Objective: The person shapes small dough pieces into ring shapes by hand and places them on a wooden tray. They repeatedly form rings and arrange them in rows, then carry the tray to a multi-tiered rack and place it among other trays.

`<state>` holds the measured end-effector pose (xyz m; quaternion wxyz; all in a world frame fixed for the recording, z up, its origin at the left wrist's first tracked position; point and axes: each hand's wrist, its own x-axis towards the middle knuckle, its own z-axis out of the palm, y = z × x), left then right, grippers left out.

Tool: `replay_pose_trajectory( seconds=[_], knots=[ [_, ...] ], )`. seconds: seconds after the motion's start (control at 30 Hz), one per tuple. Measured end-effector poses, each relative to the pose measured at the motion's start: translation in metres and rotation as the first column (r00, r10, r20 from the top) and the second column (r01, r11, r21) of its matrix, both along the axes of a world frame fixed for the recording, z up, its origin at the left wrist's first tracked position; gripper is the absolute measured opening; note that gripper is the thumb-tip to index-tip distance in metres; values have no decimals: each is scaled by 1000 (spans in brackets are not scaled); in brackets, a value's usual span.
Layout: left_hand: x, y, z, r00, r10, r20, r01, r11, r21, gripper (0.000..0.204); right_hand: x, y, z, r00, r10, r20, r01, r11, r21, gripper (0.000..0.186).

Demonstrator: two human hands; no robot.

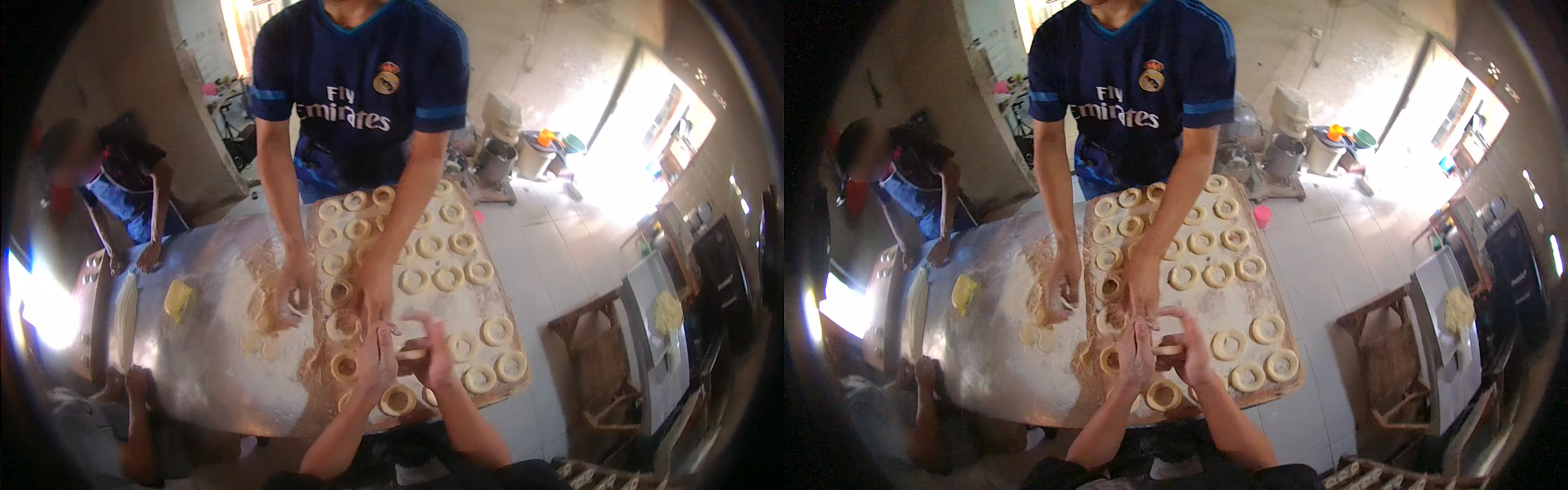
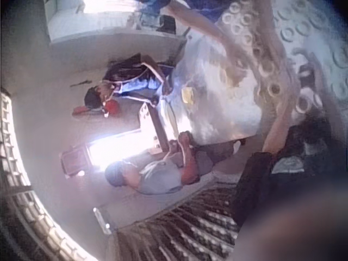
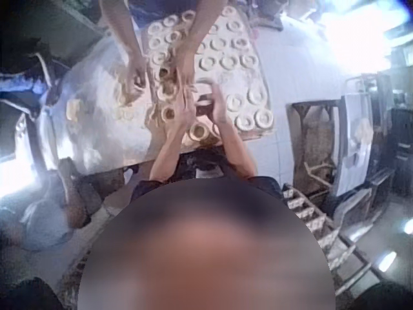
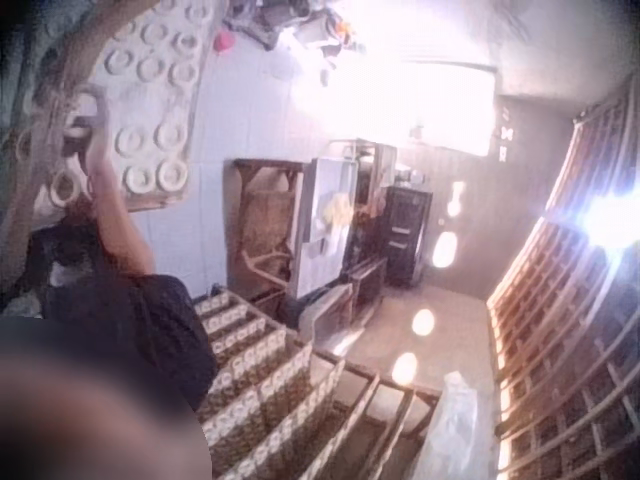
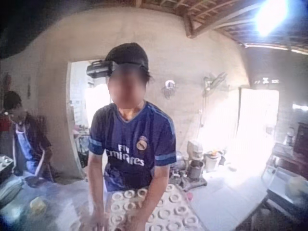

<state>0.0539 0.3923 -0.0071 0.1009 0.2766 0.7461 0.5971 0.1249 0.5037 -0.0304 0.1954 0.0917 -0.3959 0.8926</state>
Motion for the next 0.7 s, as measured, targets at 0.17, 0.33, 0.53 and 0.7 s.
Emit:
replay_pose_trajectory(
  seconds=[0.17,0.33,0.53,0.7],
  knots=[
    [13,22,2,998,-33,-50,23,983,-183,32,-6,21,-1,878,-405,254,188,782,595,43],
    [3,30,9,995,95,-24,-95,995,-2,35,-6,32,31,841,-182,509,0,941,338,35],
    [-31,47,3,996,90,22,-91,995,38,44,-42,50,36,767,101,633,-211,972,100,38],
    [-81,49,-8,953,263,-150,-302,779,-550,47,-69,65,-4,691,-498,524,-33,702,711,69]
  ],
)
